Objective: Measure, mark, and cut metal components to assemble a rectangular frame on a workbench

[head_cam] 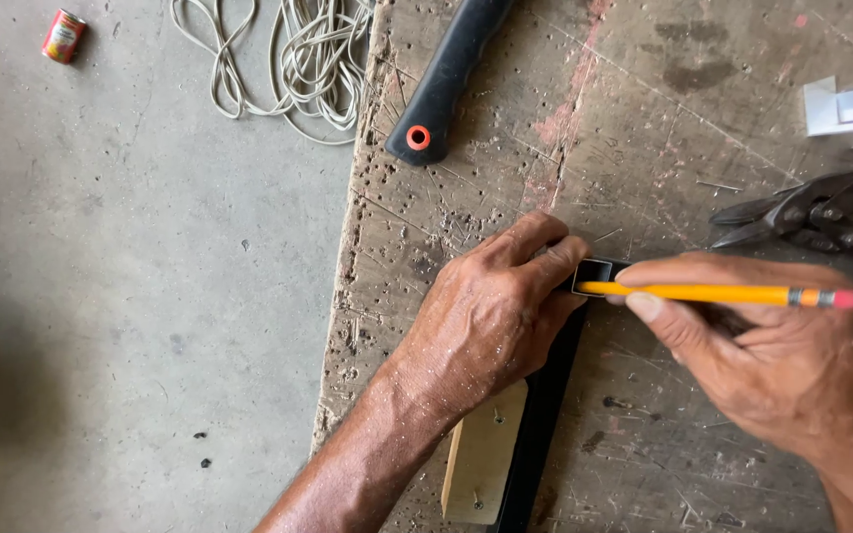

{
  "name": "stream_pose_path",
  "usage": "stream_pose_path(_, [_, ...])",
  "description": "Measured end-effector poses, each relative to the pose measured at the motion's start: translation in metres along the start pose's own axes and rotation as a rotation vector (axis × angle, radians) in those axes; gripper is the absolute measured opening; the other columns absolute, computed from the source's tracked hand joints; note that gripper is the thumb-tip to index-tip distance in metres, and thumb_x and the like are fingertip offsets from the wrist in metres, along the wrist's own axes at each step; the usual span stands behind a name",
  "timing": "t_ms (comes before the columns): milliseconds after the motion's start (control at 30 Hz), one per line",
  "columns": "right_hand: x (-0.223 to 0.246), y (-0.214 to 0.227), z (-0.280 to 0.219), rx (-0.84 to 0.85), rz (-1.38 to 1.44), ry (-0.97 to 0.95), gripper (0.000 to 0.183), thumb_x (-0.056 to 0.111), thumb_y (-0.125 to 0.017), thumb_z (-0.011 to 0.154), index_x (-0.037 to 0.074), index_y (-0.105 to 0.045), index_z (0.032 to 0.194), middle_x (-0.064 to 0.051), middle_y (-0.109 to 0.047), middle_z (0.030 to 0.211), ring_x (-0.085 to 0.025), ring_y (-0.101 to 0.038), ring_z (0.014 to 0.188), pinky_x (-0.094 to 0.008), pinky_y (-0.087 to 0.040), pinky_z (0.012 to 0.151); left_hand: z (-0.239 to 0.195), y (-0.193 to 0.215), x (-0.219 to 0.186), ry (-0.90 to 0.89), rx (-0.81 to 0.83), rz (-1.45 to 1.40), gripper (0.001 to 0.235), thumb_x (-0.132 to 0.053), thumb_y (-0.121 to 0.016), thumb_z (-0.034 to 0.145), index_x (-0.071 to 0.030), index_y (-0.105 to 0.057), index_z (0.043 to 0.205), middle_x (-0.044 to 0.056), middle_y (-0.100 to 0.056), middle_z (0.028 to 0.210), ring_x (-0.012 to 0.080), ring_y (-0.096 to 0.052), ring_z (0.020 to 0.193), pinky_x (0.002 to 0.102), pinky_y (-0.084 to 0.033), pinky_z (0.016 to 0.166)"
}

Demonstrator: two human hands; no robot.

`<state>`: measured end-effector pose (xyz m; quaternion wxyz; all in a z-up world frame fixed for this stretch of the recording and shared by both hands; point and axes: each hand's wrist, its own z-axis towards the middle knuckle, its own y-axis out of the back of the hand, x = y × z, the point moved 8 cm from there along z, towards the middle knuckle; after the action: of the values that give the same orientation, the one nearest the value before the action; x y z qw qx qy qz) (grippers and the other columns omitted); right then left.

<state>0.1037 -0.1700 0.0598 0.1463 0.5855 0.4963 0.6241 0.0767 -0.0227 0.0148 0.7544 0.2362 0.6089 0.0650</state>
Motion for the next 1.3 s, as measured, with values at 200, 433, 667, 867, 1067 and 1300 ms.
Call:
stream_pose_path(200, [0.002, 0.002, -0.009, -0.151, 0.082, 0.056, 0.015, 0.004, -0.073, 0.094, -0.003, -0.075, 0.107, -0.014, -0.077, 0.101, -0.016, -0.070, 0.072, -0.027, -0.057, 0.066, 0.001, 0.001, -0.002, -0.004, 0.019, -0.006, 0.018, -0.012, -0.061, 0.101, -0.005, -0.058, 0.117, 0.012, -0.061, 0.112, 0.0326, -0.067, 0.091, 0.040, -0.054, 0.081])
stream_pose_path(433, [0.014, 0.000, -0.013, -0.120, 0.080, 0.047, 0.015, 0.008, -0.070, 0.093, -0.001, -0.076, 0.103, -0.011, -0.078, 0.099, -0.016, -0.074, 0.075, -0.026, -0.058, 0.070, 0.004, 0.003, -0.005, -0.002, 0.041, -0.043, 0.012, -0.010, -0.058, 0.102, -0.005, -0.056, 0.113, 0.012, -0.059, 0.108, 0.0325, -0.065, 0.090, 0.039, -0.052, 0.079])
stream_pose_path(667, [0.004, -0.001, -0.011, -0.105, 0.112, 0.028, 0.013, 0.009, -0.070, 0.092, 0.000, -0.076, 0.100, -0.012, -0.078, 0.099, -0.017, -0.075, 0.079, -0.026, -0.059, 0.072, 0.002, 0.002, -0.003, -0.001, 0.036, -0.017, 0.015, -0.010, -0.058, 0.102, -0.006, -0.057, 0.116, 0.012, -0.060, 0.113, 0.0329, -0.066, 0.091, 0.040, -0.053, 0.079])
stream_pose_path(867, [-0.006, -0.001, -0.011, -0.150, 0.124, -0.033, 0.013, 0.006, -0.070, 0.096, 0.000, -0.075, 0.106, -0.009, -0.077, 0.096, -0.013, -0.062, 0.064, -0.026, -0.050, 0.062, 0.002, 0.002, -0.003, 0.001, 0.033, -0.024, 0.018, -0.012, -0.061, 0.102, -0.003, -0.058, 0.117, 0.012, -0.060, 0.112, 0.0327, -0.066, 0.091, 0.039, -0.053, 0.081])
stream_pose_path(1067, [-0.018, 0.001, -0.020, -0.115, 0.306, -0.072, 0.018, 0.002, -0.064, 0.093, -0.005, -0.072, 0.107, -0.013, -0.079, 0.094, -0.011, -0.058, 0.055, -0.021, -0.043, 0.049, 0.004, 0.001, -0.003, -0.005, 0.030, -0.025, 0.017, -0.016, -0.058, 0.104, -0.005, -0.057, 0.117, 0.012, -0.060, 0.113, 0.0326, -0.067, 0.092, 0.039, -0.053, 0.080])
stream_pose_path(1300, [-0.030, -0.008, -0.031, -0.167, 0.350, -0.114, 0.025, 0.013, -0.054, 0.095, 0.002, -0.062, 0.115, -0.008, -0.056, 0.076, -0.018, -0.051, 0.067, -0.031, -0.046, 0.067, 0.003, 0.000, -0.003, -0.007, 0.029, -0.019, 0.020, -0.008, -0.063, 0.099, -0.003, -0.058, 0.118, 0.013, -0.061, 0.116, 0.0340, -0.068, 0.094, 0.040, -0.054, 0.083])
